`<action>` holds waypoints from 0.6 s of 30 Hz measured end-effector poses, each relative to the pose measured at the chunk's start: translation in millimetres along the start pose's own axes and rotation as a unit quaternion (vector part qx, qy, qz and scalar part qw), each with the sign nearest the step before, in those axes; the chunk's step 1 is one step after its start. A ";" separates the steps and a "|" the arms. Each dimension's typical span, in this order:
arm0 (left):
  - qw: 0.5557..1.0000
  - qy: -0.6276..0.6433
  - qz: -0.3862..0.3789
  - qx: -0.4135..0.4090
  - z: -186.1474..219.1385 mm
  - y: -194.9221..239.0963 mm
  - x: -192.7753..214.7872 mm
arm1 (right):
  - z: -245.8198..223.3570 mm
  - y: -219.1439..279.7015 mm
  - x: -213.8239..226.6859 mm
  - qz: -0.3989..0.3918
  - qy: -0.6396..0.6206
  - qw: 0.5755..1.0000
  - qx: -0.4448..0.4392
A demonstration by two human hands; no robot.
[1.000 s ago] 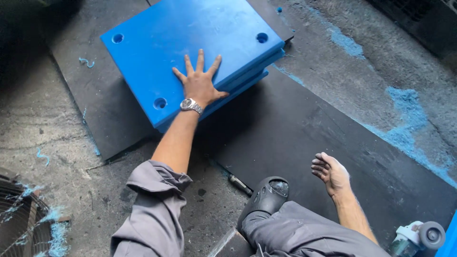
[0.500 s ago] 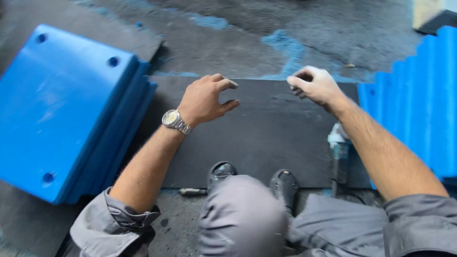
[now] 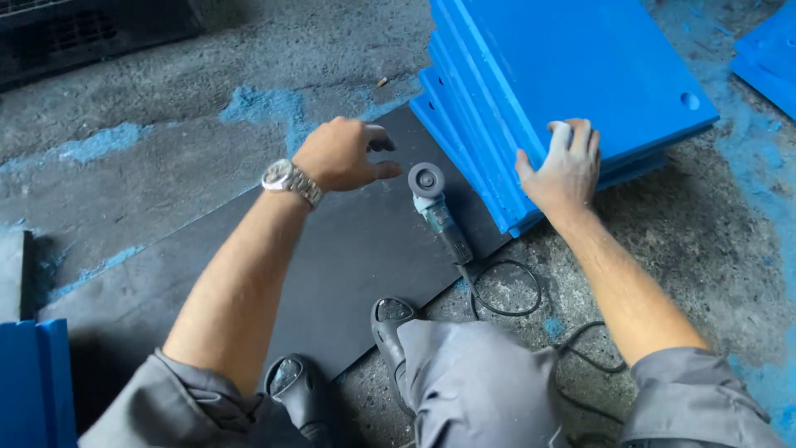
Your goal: Grinding the edges of blue plastic slabs using a handheld angle grinder.
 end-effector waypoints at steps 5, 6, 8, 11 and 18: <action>0.946 0.283 0.096 -0.125 2.9 -40.5 -65.9 | 29.3 27.9 -36.2 -0.004 0.041 0.998 -0.042; 0.924 0.364 0.077 -0.086 3.6 -41.0 -74.6 | 24.6 26.5 -40.0 0.020 0.059 0.998 -0.015; 0.920 0.376 0.076 -0.084 1.3 -50.3 -99.0 | 34.2 31.3 -48.1 0.009 0.044 0.999 -0.030; 0.921 0.378 0.049 -0.077 -2.2 -58.3 -126.5 | 50.6 46.7 -55.7 0.008 0.050 0.999 -0.014; 0.904 0.423 0.052 -0.026 -10.6 -72.5 -146.6 | 33.4 121.2 -15.8 0.071 0.058 0.984 0.151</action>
Point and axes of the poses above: each hand's wrist, its own y-axis away from the middle knuckle, its own x-axis out of the back of the hand, z = x × y, the point moved 2 cm from there along -y, towards the middle knuckle, and after that the axes turned 13 degrees about -z, right-handed, at the moved point
